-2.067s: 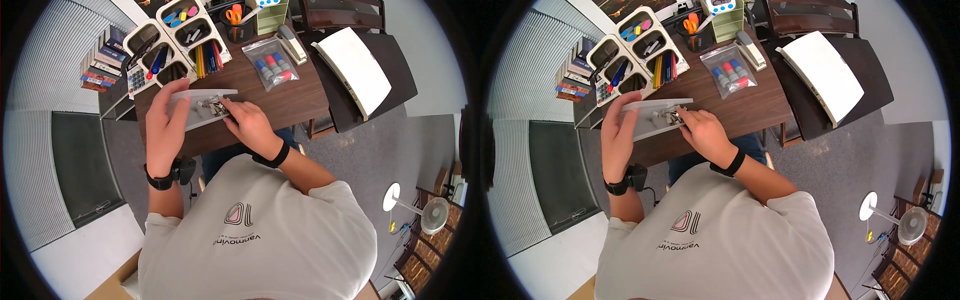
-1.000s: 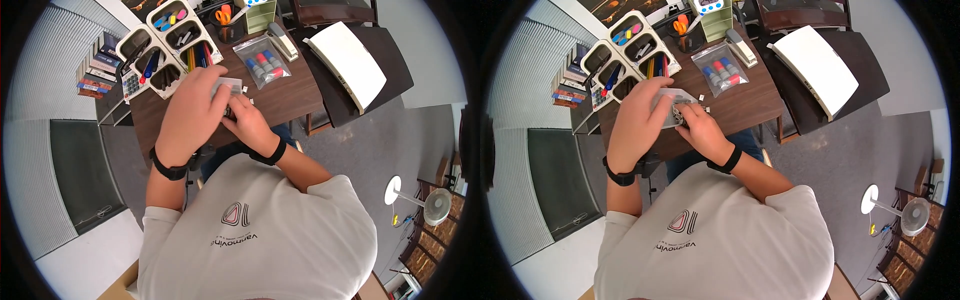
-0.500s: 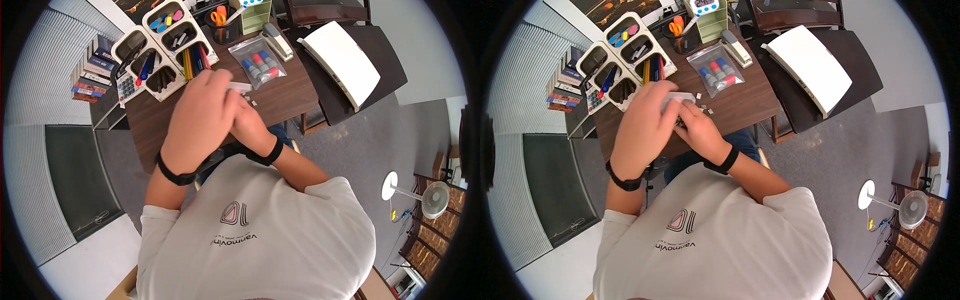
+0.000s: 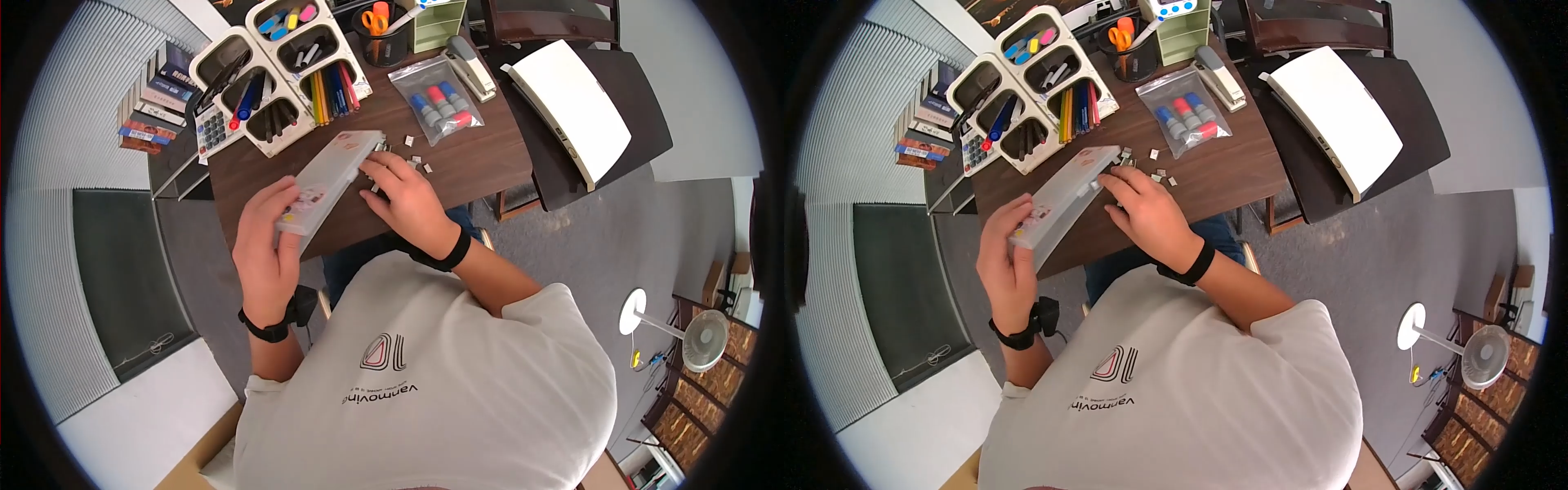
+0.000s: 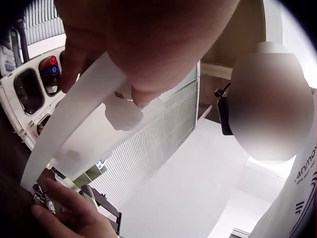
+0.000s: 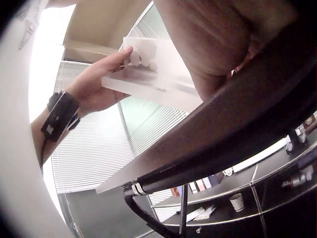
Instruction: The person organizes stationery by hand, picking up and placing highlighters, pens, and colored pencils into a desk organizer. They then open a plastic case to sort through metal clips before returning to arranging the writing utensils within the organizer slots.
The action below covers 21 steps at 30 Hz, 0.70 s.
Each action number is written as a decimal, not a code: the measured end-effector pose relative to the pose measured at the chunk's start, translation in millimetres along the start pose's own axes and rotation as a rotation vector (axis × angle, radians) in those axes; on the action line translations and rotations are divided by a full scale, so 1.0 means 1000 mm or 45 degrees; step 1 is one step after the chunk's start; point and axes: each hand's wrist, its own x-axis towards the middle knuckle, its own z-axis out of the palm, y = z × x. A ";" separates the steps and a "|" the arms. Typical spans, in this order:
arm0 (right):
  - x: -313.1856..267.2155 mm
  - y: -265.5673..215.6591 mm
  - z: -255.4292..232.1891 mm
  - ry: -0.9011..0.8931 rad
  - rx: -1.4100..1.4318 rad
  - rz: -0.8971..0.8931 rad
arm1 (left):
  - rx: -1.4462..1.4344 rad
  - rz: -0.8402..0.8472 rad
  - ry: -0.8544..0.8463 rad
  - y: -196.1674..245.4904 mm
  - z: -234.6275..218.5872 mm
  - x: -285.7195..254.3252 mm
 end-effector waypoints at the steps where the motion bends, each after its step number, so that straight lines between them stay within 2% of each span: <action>1: 0.000 0.000 0.000 0.014 -0.005 0.004 | -0.010 0.052 -0.026 0.002 0.000 0.002; 9: -0.005 0.002 0.001 -0.006 0.020 0.105 | -0.055 0.265 -0.133 -0.004 0.011 0.012; 15: -0.006 0.002 0.003 0.030 0.055 0.151 | -0.108 0.312 -0.047 -0.006 0.011 0.006; 17: -0.009 0.010 0.008 0.034 -0.004 0.112 | -0.124 0.429 -0.098 -0.002 0.015 0.006; 21: -0.010 0.017 0.011 0.060 -0.023 -0.019 | -0.177 0.455 -0.129 0.000 0.024 0.003</action>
